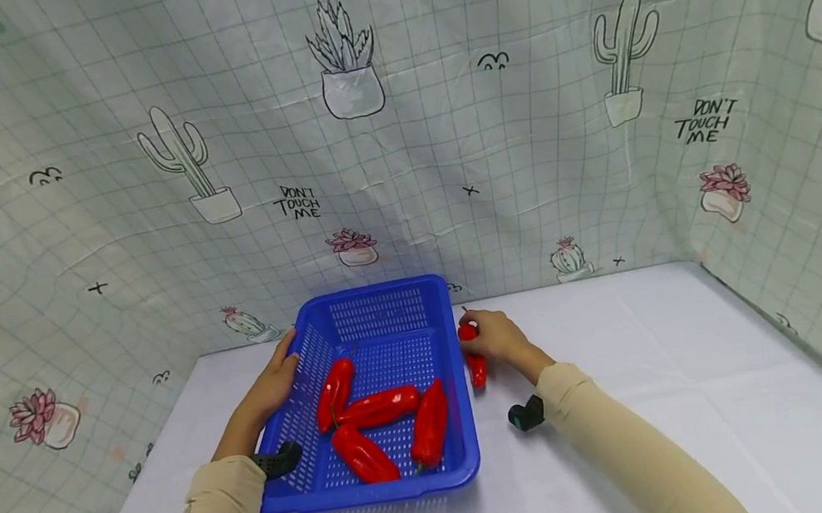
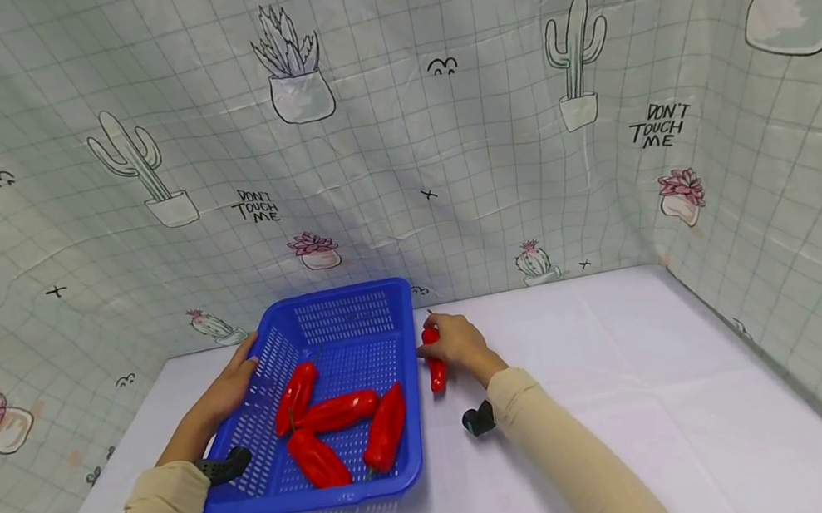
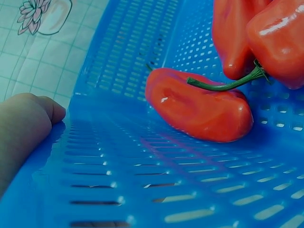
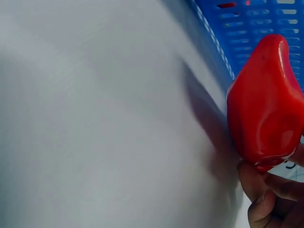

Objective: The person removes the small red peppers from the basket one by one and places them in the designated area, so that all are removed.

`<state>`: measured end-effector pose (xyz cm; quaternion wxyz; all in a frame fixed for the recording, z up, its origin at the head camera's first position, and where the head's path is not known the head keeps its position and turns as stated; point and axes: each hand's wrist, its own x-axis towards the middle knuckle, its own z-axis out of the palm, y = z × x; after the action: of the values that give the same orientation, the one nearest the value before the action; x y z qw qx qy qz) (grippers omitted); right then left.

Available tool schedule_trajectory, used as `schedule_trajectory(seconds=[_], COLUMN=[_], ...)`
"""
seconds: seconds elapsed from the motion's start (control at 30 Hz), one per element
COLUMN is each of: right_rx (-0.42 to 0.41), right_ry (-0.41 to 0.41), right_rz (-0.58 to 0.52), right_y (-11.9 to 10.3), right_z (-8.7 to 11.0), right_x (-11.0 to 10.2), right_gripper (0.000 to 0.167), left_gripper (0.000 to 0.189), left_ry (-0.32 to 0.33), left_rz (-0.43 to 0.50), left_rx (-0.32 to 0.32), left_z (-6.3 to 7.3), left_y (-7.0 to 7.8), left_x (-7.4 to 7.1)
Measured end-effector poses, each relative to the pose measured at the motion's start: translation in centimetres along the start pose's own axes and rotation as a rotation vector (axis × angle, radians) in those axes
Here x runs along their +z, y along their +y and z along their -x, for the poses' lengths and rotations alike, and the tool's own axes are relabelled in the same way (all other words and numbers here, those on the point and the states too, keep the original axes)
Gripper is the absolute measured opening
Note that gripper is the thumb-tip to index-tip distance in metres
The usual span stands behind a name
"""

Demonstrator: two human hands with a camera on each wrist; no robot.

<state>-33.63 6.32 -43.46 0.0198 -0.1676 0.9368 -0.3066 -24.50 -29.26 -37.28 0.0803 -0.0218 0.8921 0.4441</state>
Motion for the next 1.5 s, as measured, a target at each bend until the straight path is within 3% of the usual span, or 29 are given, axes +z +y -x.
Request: schedule_trajectory(seconds=[0.37,0.7,1.03,1.2,1.5], right_rx=[0.020,-0.003,-0.022,0.030,0.231], right_ry=[-0.036,-0.019,0.015,0.017,0.030], right_rz=[-0.010,-0.034,-0.094,-0.126,-0.009], right_y=[0.3,1.8,3.5,3.8,4.8], right_z=[0.4,1.0,1.1,1.4,1.9], right_x=[-0.1,-1.4,-1.6,-2.1,-5.0], right_gripper=[0.053,0.062,0.050,0.049,0.058], left_gripper=[0.057,0.056,0.056,0.056,0.056], left_ry=[-0.002,0.010,0.009,0.001,0.002], left_rz=[-0.008,-0.028,-0.030,-0.022,-0.021], left_rx=[-0.007,0.003,0.011,0.013,0.013], left_z=[-0.1,0.2,0.1,0.0,0.0], left_y=[-0.2,-0.2,-0.1,0.0,-0.1], left_x=[0.0,-0.1,-0.2,0.0,0.0])
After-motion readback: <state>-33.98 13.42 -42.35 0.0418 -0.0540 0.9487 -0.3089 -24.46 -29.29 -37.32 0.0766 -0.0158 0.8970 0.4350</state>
